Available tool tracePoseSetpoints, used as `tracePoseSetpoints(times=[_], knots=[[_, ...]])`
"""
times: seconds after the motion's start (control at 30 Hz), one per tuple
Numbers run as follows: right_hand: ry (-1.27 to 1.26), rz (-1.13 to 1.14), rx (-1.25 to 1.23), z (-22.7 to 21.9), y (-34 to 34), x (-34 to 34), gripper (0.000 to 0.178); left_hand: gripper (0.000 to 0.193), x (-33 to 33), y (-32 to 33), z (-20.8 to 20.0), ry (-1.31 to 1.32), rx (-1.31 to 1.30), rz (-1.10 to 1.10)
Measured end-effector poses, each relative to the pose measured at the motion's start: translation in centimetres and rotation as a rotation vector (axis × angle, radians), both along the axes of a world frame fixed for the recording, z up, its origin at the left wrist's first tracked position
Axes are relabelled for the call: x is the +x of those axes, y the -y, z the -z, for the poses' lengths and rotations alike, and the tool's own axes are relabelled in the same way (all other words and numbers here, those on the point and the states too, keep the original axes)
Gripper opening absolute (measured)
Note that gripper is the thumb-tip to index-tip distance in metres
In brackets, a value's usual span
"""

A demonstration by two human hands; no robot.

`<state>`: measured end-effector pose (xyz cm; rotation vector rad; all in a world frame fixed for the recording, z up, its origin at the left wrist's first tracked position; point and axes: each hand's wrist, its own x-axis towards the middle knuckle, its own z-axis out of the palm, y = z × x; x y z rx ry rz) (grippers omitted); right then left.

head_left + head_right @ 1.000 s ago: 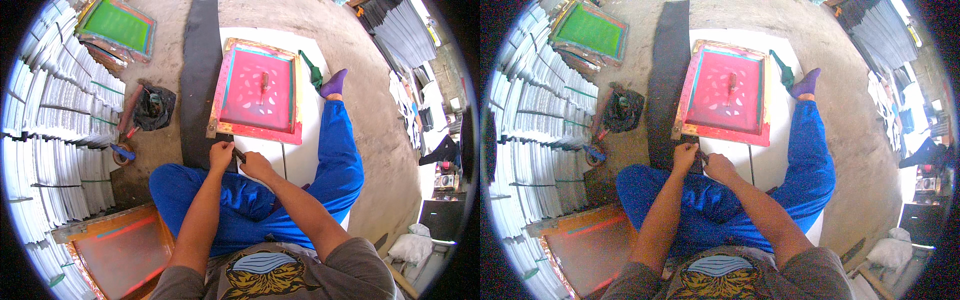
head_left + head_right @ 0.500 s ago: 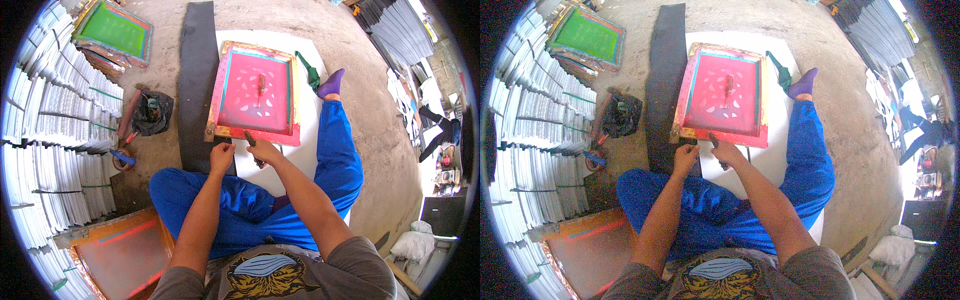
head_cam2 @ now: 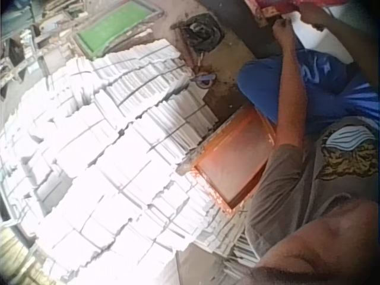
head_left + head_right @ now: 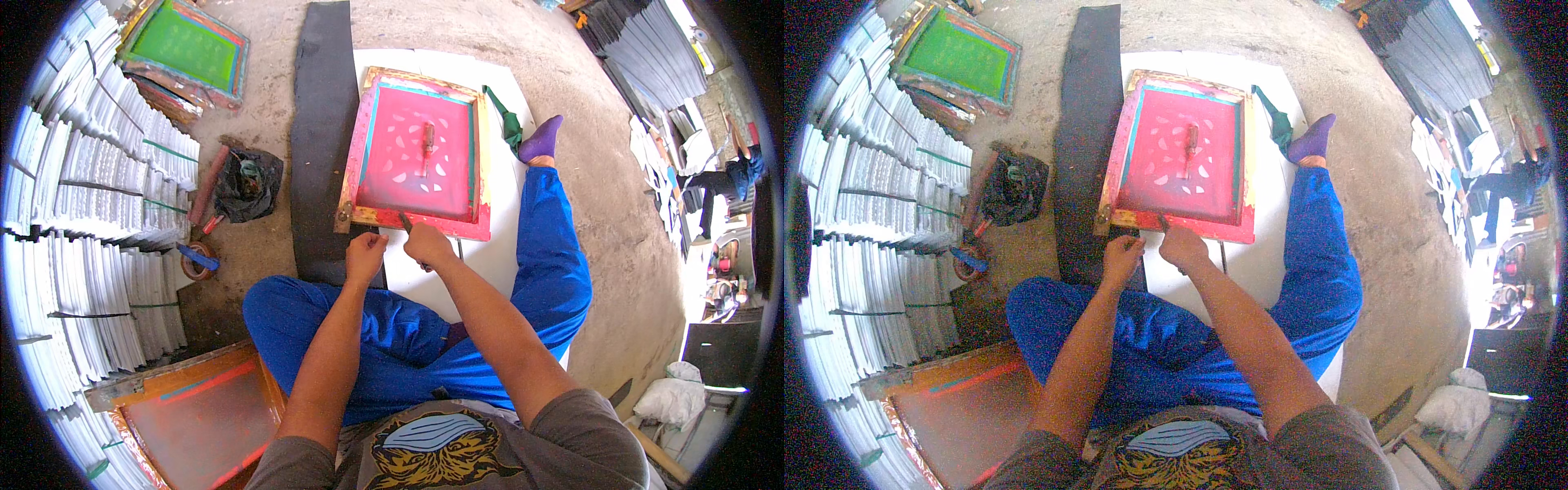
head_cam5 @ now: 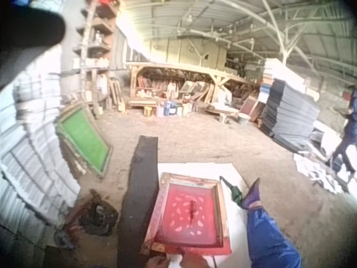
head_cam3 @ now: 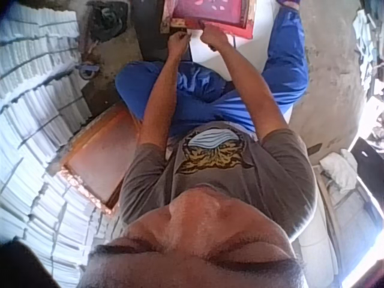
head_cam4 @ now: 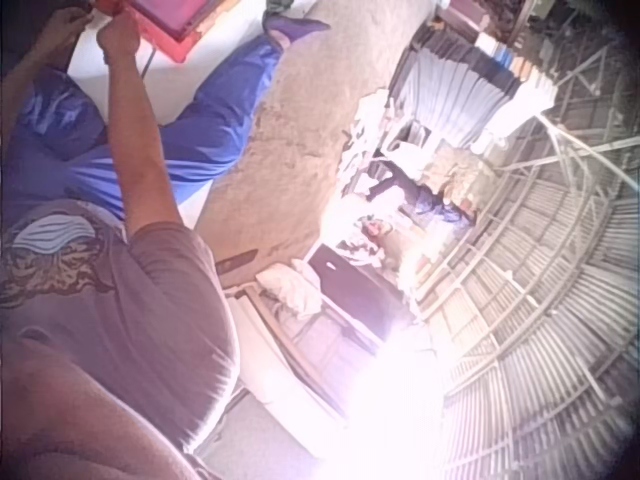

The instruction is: The person sits on the floor and uses pliers to remove staples from the edge of a pink screen-printing frame. After removing staples, the person wipes the frame surface with a green cloth.

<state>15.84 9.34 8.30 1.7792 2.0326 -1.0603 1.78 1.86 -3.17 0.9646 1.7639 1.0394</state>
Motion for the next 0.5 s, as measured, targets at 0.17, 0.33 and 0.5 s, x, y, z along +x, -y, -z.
tracePoseSetpoints(times=[0.17,0.33,0.5], knots=[[0.112,-0.072,0.097,-0.1,0.8,-0.1,0.041,0.033,0.3,-0.1,-1.0,-0.025,0.012,-0.001],[0.073,0.088,0.104,1.8,1.2,-0.1,0.03,0.034,0.0,-0.2,-1.9,-0.082,0.027,0.01],[-0.026,0.215,0.189,4.1,2.5,0.4,0.03,0.034,0.0,-0.1,-2.4,-0.124,0.063,0.004]])
